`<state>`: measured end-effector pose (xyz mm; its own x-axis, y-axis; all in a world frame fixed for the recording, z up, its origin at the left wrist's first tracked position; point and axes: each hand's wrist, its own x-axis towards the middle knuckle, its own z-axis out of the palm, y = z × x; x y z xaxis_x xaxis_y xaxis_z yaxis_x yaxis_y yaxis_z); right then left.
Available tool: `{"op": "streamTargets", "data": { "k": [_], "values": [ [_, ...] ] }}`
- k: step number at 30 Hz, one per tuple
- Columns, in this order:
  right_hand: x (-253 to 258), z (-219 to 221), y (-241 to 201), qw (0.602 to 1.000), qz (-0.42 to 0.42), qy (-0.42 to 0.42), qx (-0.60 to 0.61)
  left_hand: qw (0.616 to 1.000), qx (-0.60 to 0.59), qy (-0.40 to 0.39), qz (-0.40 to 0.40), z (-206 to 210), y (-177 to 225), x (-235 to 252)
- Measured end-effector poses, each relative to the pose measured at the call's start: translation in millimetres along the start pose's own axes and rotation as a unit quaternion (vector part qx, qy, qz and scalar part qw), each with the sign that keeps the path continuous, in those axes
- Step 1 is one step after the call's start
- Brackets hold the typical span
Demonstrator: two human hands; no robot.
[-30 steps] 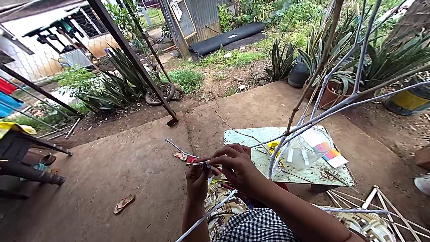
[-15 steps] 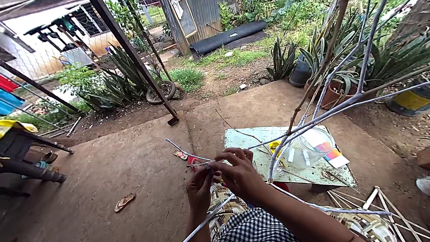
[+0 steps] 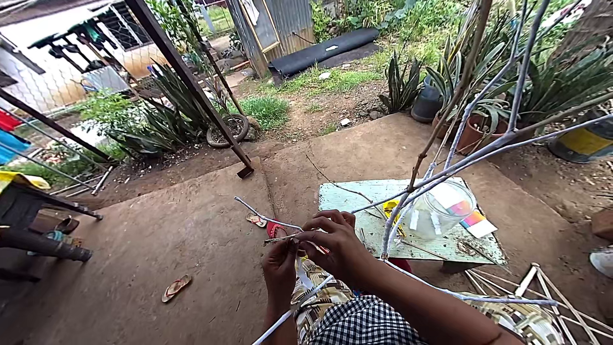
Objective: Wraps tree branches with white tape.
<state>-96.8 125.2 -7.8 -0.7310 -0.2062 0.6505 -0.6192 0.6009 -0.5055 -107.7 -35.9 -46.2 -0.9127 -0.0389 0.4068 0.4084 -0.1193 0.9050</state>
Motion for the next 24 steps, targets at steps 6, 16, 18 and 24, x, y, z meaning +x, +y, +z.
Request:
{"op": "streamTargets", "data": {
  "k": [6,16,18,24],
  "values": [
    [13.4,-1.1,0.8,1.0,0.01,0.017,0.003,1.0,-0.008,0.002,-0.012,-0.2,-1.8,4.3],
    [18.8,-3.5,2.6,0.994,-0.068,-0.008,-0.083,0.999,-0.037,-0.024,0.002,-5.6,-20.4,21.7],
    [19.1,-1.6,2.9,0.991,-0.086,0.005,-0.104,0.999,-0.037,-0.029,0.007,-5.0,-20.6,22.9],
    [23.7,8.0,20.2,0.977,-0.166,0.032,-0.131,0.998,-0.054,-0.031,-0.013,-10.8,-27.3,19.5]
  ]
}}
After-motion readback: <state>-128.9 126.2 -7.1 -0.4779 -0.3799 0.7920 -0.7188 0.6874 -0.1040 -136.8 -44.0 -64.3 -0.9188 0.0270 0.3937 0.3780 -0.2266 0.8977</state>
